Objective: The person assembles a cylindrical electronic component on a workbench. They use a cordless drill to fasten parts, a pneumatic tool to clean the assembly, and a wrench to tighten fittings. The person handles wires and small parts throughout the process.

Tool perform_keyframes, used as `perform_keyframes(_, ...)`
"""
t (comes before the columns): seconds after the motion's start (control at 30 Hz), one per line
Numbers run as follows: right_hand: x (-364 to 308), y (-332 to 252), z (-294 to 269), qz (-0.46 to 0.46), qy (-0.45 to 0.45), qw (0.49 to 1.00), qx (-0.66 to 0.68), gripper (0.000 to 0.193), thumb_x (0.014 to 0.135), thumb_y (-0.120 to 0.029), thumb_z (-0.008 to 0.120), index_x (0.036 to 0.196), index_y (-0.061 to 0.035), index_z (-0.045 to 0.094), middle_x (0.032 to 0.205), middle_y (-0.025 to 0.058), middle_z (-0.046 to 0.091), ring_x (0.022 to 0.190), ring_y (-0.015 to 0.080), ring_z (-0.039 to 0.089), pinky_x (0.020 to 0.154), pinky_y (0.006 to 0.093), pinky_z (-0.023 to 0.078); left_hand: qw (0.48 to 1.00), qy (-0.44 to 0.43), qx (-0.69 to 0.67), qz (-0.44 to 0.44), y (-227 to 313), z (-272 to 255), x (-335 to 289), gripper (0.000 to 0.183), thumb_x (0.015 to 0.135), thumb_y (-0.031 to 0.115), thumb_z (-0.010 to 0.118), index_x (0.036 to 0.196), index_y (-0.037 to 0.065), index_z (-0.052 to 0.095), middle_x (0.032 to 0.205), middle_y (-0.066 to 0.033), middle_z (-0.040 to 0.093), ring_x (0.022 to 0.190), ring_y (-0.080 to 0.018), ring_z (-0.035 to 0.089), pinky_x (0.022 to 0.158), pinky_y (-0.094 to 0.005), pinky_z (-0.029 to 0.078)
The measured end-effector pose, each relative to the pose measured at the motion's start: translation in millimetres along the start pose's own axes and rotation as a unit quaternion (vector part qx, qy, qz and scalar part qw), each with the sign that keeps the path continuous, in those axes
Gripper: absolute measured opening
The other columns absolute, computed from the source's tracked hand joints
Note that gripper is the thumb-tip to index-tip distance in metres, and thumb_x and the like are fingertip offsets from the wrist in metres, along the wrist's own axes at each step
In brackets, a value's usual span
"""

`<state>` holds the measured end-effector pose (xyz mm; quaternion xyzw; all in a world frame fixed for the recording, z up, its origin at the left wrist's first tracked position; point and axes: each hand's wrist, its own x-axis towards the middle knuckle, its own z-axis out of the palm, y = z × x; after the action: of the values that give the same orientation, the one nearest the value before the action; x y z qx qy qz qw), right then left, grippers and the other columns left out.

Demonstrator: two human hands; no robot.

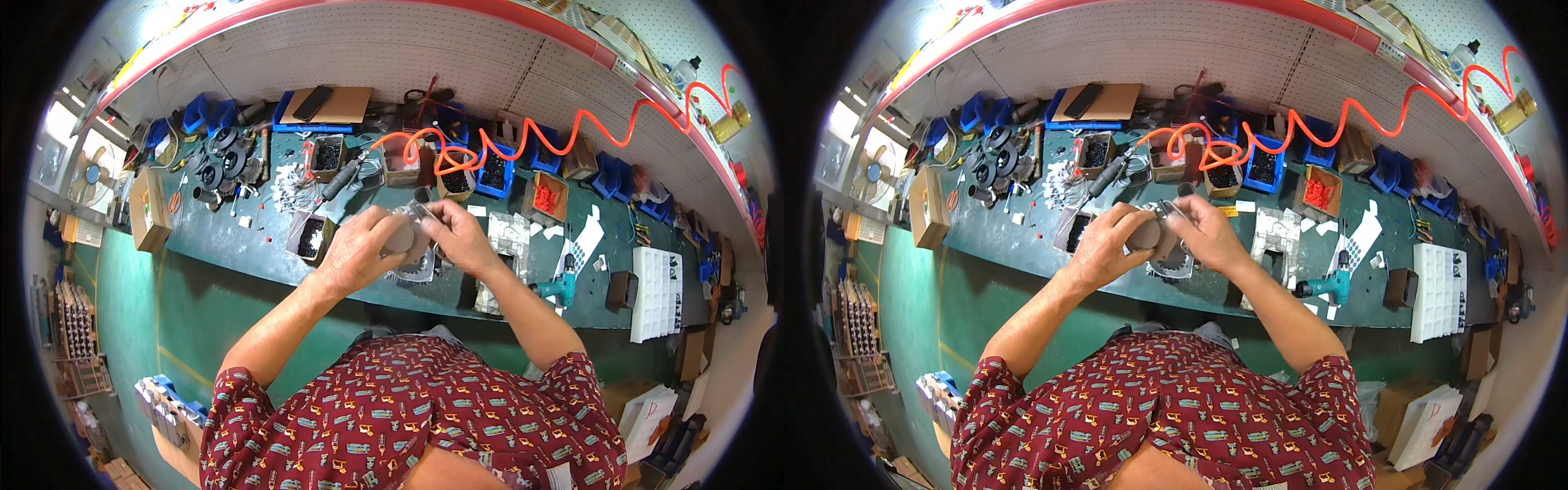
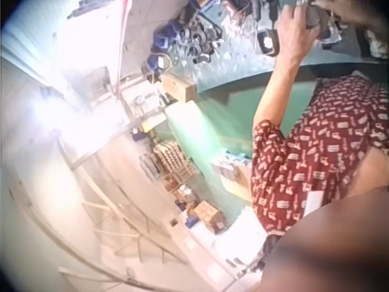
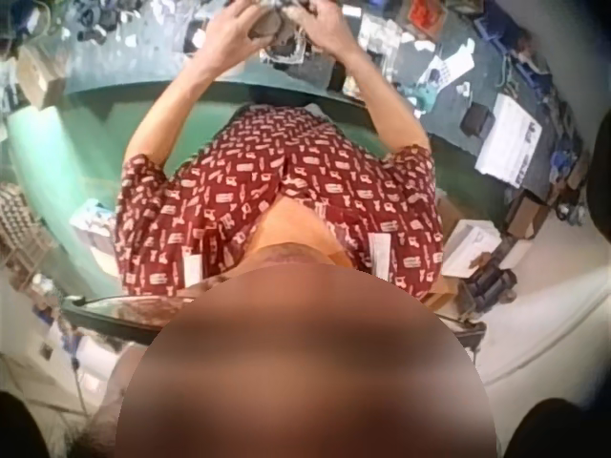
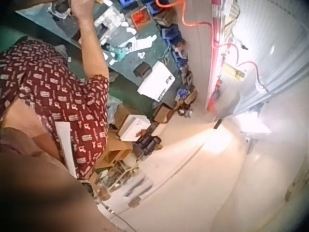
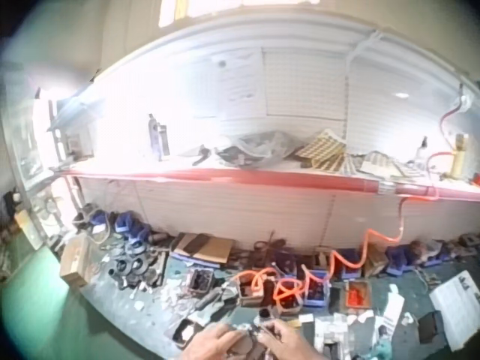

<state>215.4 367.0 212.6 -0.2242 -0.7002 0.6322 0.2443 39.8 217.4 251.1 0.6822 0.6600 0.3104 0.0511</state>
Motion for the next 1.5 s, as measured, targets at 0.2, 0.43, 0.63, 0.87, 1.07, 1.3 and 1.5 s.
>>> perform_keyframes(0.2,27.6,-15.6,-36.5,-0.261,-0.194,0.911,-0.253,0.034,0.097,-0.016,0.070,0.127,-0.0003,0.065,0.111,0.0086,0.067,0.097,0.0102,0.063,0.082,0.0277,0.055,1.000,0.009,0.000,0.019,17.3,11.0,-9.3,0.054,0.072,0.015,0.085,0.121,0.006,0.064,0.106,-0.0146,0.063,0.097,-0.0366,0.066,0.081,-0.0447,0.055)
perform_keyframes(0.43,31.1,-12.3,-49.1,0.058,-0.309,0.946,-0.077,0.042,0.100,-0.031,0.065,0.119,0.0056,0.067,0.100,0.0169,0.072,0.081,0.0210,0.067,0.078,0.0355,0.055,0.999,-0.033,0.013,-0.012,40.6,22.4,-21.8,0.061,0.070,0.013,0.087,0.124,0.003,0.062,0.110,-0.0147,0.064,0.100,-0.0345,0.065,0.083,-0.0425,0.056)
perform_keyframes(0.63,43.0,-7.6,-49.2,-0.165,-0.332,0.905,-0.207,0.038,0.080,-0.021,0.078,0.106,0.0065,0.069,0.094,0.0219,0.071,0.076,0.0289,0.068,0.073,0.0395,0.054,0.999,-0.016,0.013,-0.039,53.3,32.0,-26.5,0.062,0.070,0.014,0.088,0.126,0.004,0.064,0.105,-0.0137,0.062,0.092,-0.0332,0.065,0.079,-0.0421,0.056)
perform_keyframes(0.87,50.3,-12.4,-49.4,-0.142,-0.360,0.893,-0.227,0.033,0.078,-0.017,0.076,0.100,0.0065,0.071,0.081,0.0163,0.069,0.072,0.0229,0.067,0.068,0.0359,0.054,0.997,-0.013,0.009,-0.073,59.0,37.4,-30.3,0.060,0.071,0.014,0.087,0.126,0.007,0.065,0.101,-0.0131,0.060,0.091,-0.0327,0.065,0.077,-0.0422,0.055)
perform_keyframes(1.07,58.2,-16.1,-47.8,-0.126,-0.350,0.904,-0.209,0.055,0.081,-0.030,0.085,0.123,0.0014,0.067,0.087,0.0113,0.071,0.078,0.0165,0.066,0.071,0.0339,0.056,0.993,0.017,-0.025,-0.111,55.3,33.2,-29.4,0.059,0.069,0.009,0.089,0.122,0.004,0.066,0.102,-0.0133,0.060,0.090,-0.0305,0.065,0.078,-0.0401,0.055)
perform_keyframes(1.3,55.8,41.8,-86.5,0.081,-0.082,0.993,-0.022,0.042,0.093,-0.028,0.077,0.121,0.0029,0.068,0.091,0.0063,0.070,0.073,0.0091,0.065,0.059,0.0255,0.055,0.959,0.136,-0.010,-0.248,34.1,40.1,-55.9,0.054,0.067,0.004,0.087,0.117,0.001,0.067,0.102,-0.0108,0.064,0.084,-0.0224,0.066,0.077,-0.0341,0.056)
perform_keyframes(1.5,40.2,79.5,-83.5,0.132,-0.123,0.983,-0.026,0.031,0.097,-0.019,0.071,0.121,0.0016,0.068,0.092,0.0023,0.069,0.080,0.0085,0.064,0.068,0.0262,0.056,0.961,0.104,-0.023,-0.256,31.6,87.7,-52.2,0.054,0.070,0.008,0.089,0.119,0.003,0.067,0.106,-0.0124,0.064,0.092,-0.0279,0.067,0.080,-0.0379,0.056)
